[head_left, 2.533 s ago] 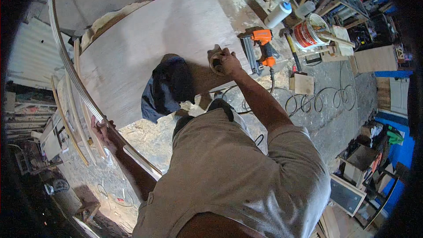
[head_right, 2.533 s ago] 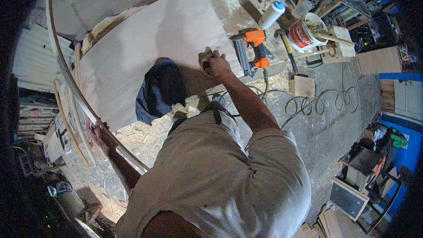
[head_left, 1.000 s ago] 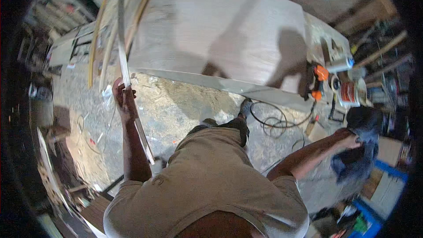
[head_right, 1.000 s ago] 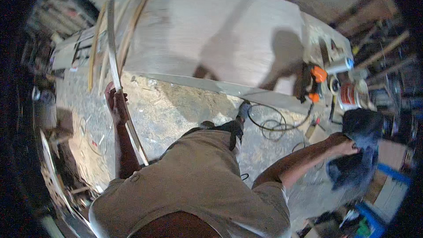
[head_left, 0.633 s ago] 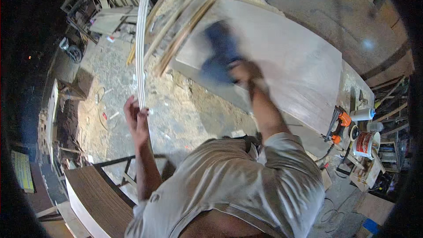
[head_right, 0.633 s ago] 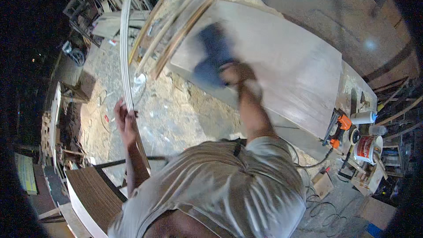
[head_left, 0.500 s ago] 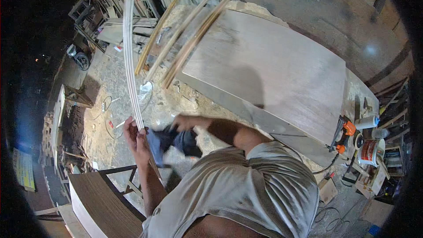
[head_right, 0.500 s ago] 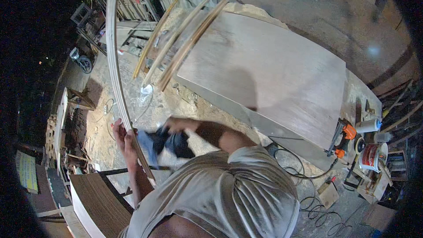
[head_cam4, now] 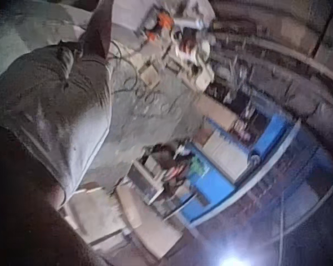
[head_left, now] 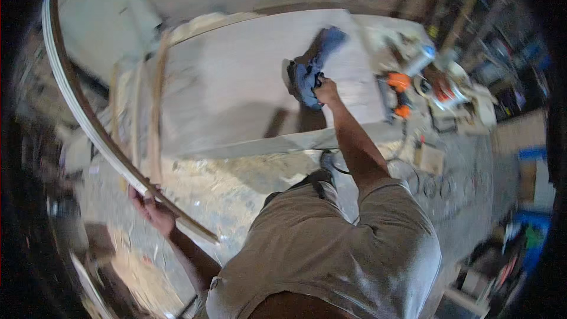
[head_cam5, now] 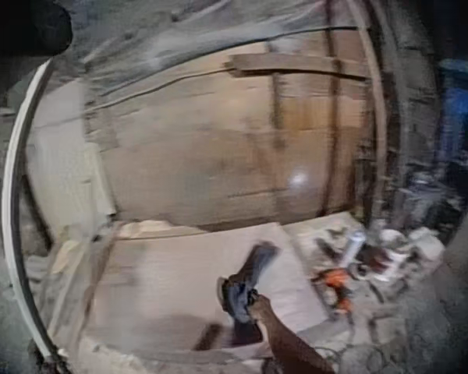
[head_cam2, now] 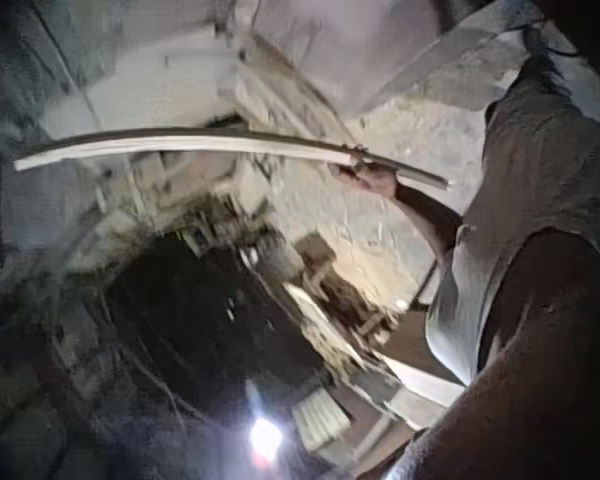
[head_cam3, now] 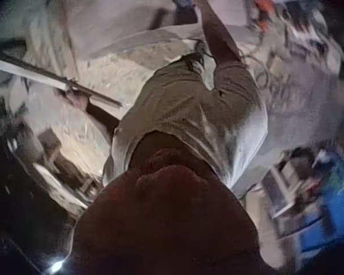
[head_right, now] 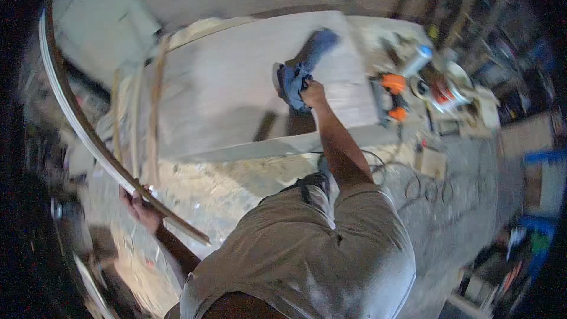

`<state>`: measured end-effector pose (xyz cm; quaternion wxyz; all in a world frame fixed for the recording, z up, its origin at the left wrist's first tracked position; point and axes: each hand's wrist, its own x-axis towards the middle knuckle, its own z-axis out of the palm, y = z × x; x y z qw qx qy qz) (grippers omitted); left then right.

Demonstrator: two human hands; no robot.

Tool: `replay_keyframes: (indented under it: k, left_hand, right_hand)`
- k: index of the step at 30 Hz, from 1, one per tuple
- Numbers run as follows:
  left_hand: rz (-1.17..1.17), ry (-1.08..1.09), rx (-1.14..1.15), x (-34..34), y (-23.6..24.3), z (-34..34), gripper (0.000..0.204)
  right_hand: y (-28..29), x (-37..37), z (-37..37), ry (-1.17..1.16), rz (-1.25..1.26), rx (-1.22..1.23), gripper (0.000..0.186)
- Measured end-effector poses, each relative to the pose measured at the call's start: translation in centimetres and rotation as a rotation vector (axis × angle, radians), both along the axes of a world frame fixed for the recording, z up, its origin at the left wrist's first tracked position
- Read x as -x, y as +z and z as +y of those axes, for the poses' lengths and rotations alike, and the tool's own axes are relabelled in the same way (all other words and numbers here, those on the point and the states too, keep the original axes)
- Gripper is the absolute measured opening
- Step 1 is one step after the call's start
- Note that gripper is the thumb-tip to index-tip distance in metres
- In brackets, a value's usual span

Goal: Gluing and nailing wooden strips onto a large wooden panel.

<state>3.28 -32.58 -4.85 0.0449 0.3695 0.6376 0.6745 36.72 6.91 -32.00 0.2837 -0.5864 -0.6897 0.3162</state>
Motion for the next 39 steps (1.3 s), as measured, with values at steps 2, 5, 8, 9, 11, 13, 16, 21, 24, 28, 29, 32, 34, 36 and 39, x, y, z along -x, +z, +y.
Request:
replay_keyframes:
  k: [2, 5, 8, 9, 11, 13, 16, 21, 24, 28, 29, 32, 34, 36, 39]
  left_hand:
    - [0.013, -0.113, 0.061, 0.2, -1.7, 3.0, 0.054]
    - [-0.168, -0.306, 0.049, -1.1, -5.4, 9.9, 0.054]
    - [-0.39, -0.476, 0.179, -4.6, -10.1, 17.4, 0.035]
    - [-0.388, -0.495, 0.191, -4.7, -10.2, 19.1, 0.035]
    - [-0.2, -0.546, 0.462, -5.9, -11.8, 22.8, 0.034]
    - [-0.165, -0.496, 0.434, -7.9, -13.5, 25.3, 0.036]
    - [-0.086, -0.473, 0.52, -7.6, -16.0, 27.4, 0.046]
    - [0.146, -0.427, 0.616, -7.6, -17.3, 28.9, 0.039]
    - [0.395, -0.494, 0.504, -5.8, -19.6, 29.3, 0.032]
    - [0.746, -0.54, 0.58, -7.5, -18.4, 29.9, 0.033]
    - [0.908, -0.513, 0.676, -8.3, -16.2, 28.7, 0.035]
    - [0.922, -0.513, 0.874, -5.8, -17.5, 26.5, 0.036]
    - [0.975, -0.502, 0.932, -4.0, -19.7, 26.3, 0.037]
    - [1.095, -0.47, 0.953, -1.6, -21.5, 26.5, 0.037]
    - [1.032, -0.392, 1.083, 0.4, -22.0, 26.2, 0.039]
  right_hand:
    - [5.4, -10.5, -1.3, -0.011, -0.165, -0.089, 0.04]
    - [10.9, -26.5, -5.3, -0.064, 0.327, 0.11, 0.032]
    - [15.3, -36.8, -9.5, -0.455, 0.155, 0.145, 0.035]
    - [16.9, -38.4, -11.2, -0.534, 0.308, 0.179, 0.034]
    - [17.8, -43.0, -12.4, -0.612, 0.358, 0.025, 0.031]
    - [18.1, -48.0, -12.2, -0.585, 0.431, -0.191, 0.027]
    - [23.5, -51.0, -8.8, -0.542, 0.168, -0.51, 0.023]
    - [27.4, -53.5, -0.8, -0.762, -0.215, -0.795, 0.026]
    - [22.8, -57.1, 5.0, -0.814, -0.502, -0.482, 0.029]
    - [9.5, -64.6, 7.9, -0.481, -1.011, -0.093, 0.04]
    - [9.0, -59.7, 9.1, -0.694, -0.915, -0.232, 0.038]
    - [13.6, -50.0, 12.7, -0.662, -0.665, -0.439, 0.041]
    - [12.9, -49.8, 15.6, -0.441, -0.344, -0.334, 0.047]
    - [11.1, -48.0, 19.4, -0.348, -0.328, -0.307, 0.048]
    - [9.9, -43.0, 23.2, -0.234, -0.442, -0.255, 0.058]
